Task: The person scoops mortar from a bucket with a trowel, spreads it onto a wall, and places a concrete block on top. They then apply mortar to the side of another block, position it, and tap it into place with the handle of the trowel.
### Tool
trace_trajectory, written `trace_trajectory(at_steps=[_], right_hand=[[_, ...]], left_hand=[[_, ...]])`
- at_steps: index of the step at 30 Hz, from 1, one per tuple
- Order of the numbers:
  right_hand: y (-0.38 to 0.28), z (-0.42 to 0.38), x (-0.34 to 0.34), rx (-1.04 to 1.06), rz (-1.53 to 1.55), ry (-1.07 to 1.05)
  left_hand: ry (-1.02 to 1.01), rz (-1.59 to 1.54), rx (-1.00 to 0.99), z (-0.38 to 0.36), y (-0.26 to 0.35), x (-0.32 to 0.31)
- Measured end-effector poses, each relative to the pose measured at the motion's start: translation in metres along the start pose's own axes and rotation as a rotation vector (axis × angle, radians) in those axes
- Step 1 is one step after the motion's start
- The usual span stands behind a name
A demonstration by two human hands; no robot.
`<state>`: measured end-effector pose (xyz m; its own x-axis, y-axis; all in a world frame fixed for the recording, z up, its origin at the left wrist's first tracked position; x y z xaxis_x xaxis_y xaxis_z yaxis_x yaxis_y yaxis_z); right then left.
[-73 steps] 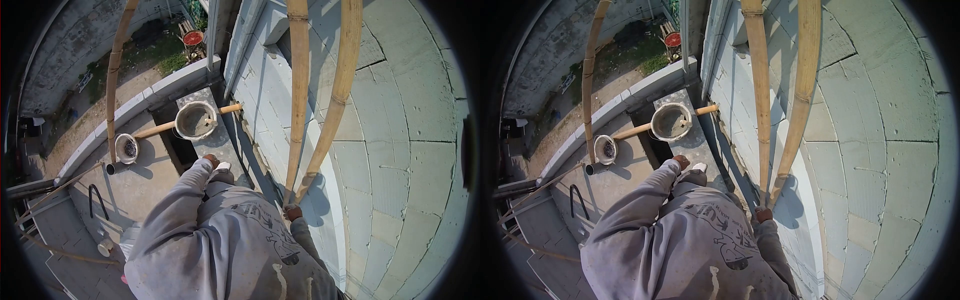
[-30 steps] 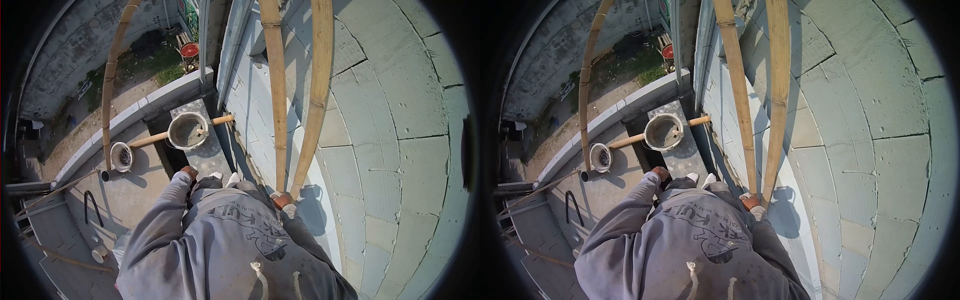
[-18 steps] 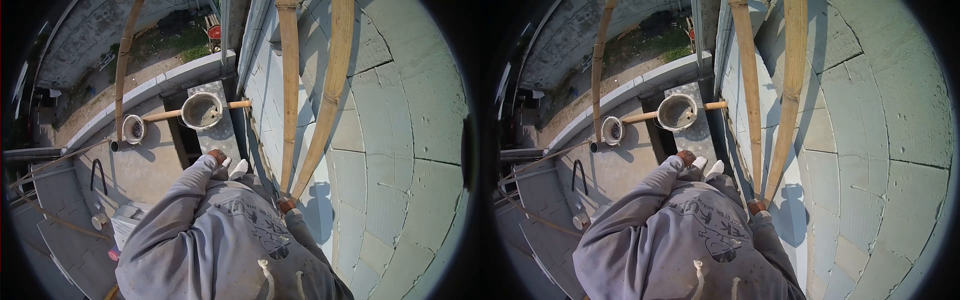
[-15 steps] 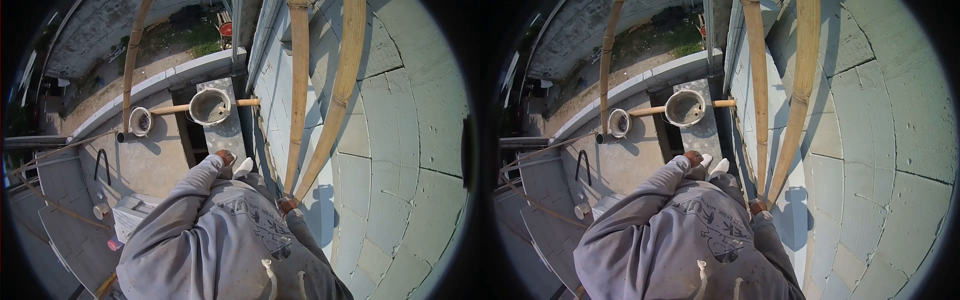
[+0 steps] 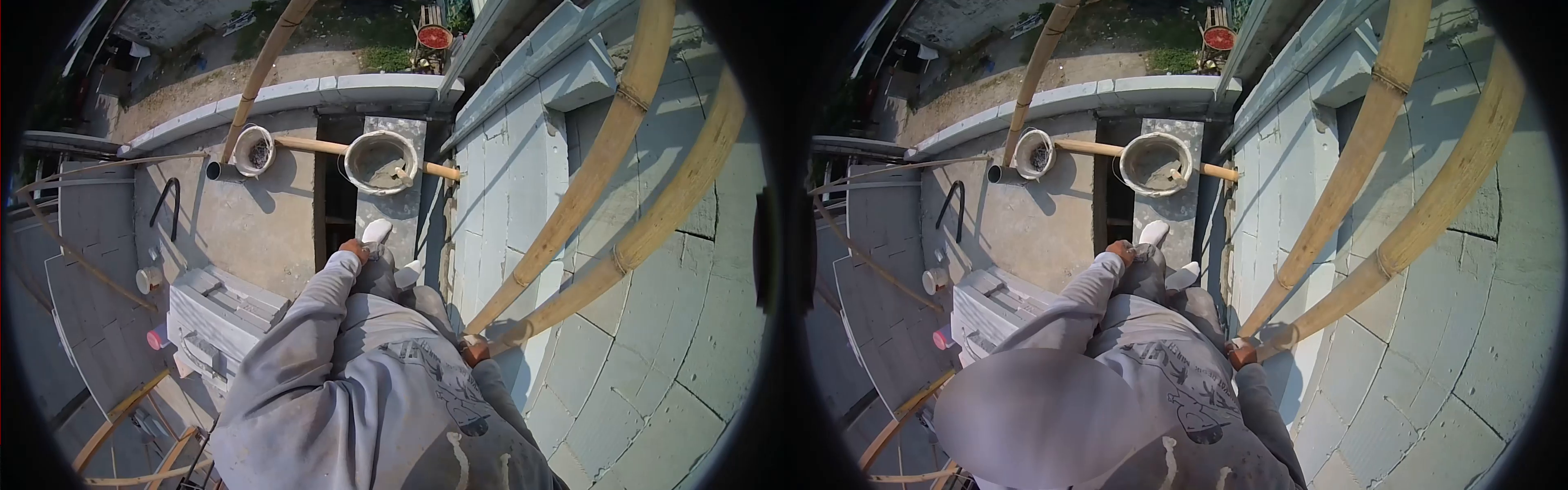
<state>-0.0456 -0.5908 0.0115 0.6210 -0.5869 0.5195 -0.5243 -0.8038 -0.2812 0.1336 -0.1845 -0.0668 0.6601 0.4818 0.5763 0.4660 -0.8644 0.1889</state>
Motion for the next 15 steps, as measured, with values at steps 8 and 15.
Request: trace_trajectory(at_steps=[8, 15], right_hand=[[-0.012, -0.034, -0.009, 0.199, -0.163, -0.356], [0.061, -0.032, -0.079, 0.071, -0.249, -0.511]], left_hand=[[0.149, -0.370, 0.344, 0.153, -0.053, -0.007], [0.150, -0.621, 0.523, 0.314, -0.086, 0.020]])
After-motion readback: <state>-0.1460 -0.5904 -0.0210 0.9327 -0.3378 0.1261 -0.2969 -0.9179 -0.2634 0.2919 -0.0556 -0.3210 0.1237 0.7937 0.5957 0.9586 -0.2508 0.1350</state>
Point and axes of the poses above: each hand's wrist, its own z-axis towards the middle knuckle, its own x-axis out of the back of the hand, y = z × x, the point moved 3 cm from there along z, towards the middle knuckle, and after that the axes turned 10 degrees about z, right-handed, at the moved point
